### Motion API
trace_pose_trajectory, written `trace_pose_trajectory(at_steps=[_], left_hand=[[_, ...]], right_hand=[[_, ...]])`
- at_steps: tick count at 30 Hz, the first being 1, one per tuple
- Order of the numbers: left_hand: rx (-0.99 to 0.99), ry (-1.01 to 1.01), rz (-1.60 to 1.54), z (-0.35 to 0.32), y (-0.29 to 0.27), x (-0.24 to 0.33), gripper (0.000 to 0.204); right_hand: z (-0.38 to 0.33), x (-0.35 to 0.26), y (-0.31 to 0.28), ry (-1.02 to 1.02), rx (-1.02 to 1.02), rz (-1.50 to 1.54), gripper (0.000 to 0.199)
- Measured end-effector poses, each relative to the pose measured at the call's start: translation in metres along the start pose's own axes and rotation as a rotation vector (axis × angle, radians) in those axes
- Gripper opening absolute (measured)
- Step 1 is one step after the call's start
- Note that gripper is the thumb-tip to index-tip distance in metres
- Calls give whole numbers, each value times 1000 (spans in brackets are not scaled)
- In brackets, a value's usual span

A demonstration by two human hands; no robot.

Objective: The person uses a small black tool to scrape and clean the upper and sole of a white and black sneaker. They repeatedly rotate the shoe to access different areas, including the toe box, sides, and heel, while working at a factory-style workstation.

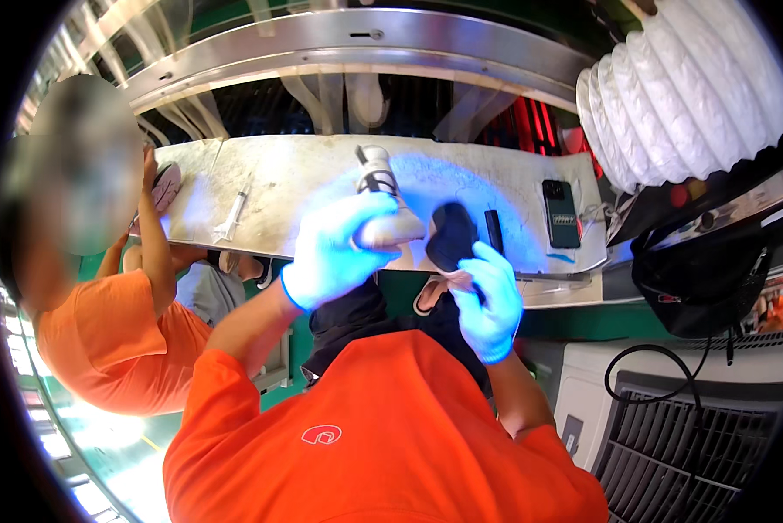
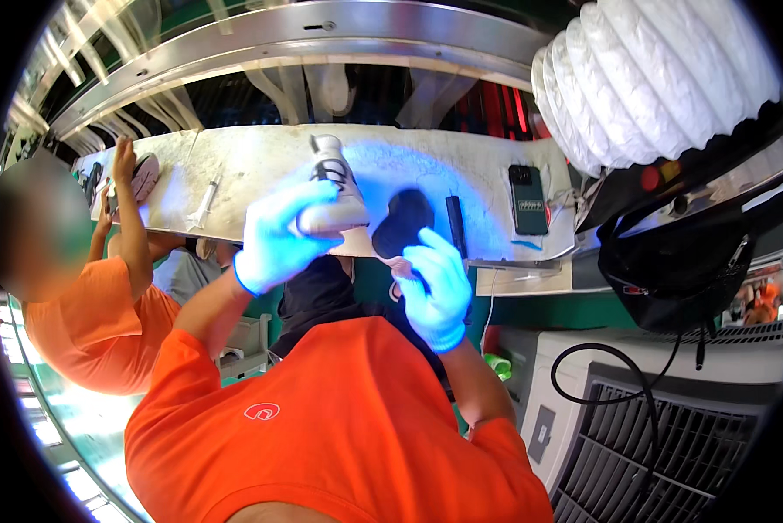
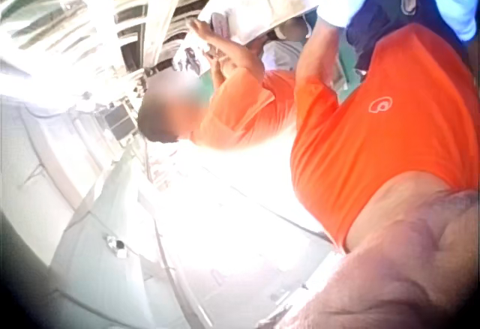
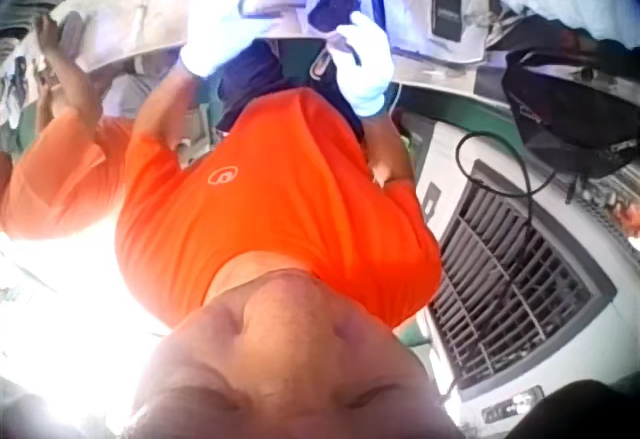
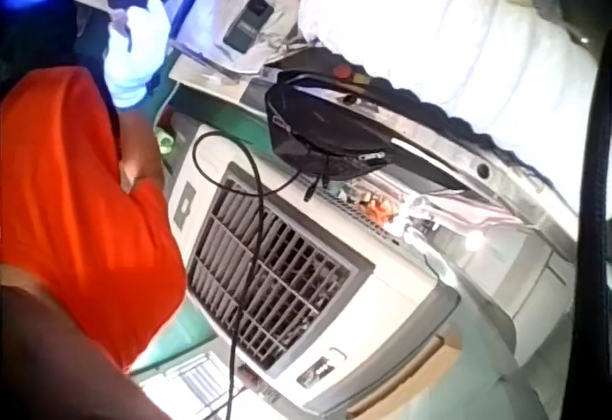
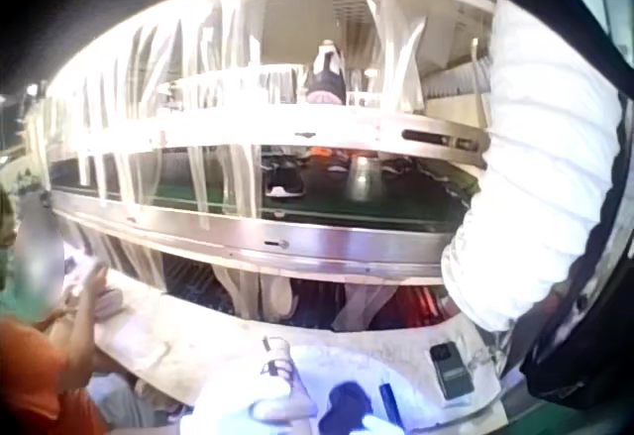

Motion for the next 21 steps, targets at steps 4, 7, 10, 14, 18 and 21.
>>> trace_pose_trajectory(at_steps=[4, 7, 10, 14, 18, 21], left_hand=[[-110, -224, -237, 15, -2, 13, 61], [103, -190, -322, -6, 34, 7, 56], [254, 5, -378, -22, 49, 3, 37], [178, 295, -138, -35, 45, 5, 32], [99, 358, -158, -49, 36, 8, 27], [53, 243, -302, -67, 29, 16, 23]], right_hand=[[7, -48, -23, 332, -29, 200, 37], [22, -43, -11, 492, -55, 564, 43], [26, -38, -6, 561, -61, 777, 40], [31, -30, -6, 463, -85, 751, 32], [26, -27, -4, 452, -122, 796, 25], [18, -35, 0, 483, -105, 808, 24]])
Point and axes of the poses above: each hand's wrist, its own z-axis towards the middle knuckle, its own y-axis out of the palm, x = y × z, the point moved 1 cm from there along z, towards the middle knuckle, and after that the axes turned 2 degrees about y, right-handed, at the moved point
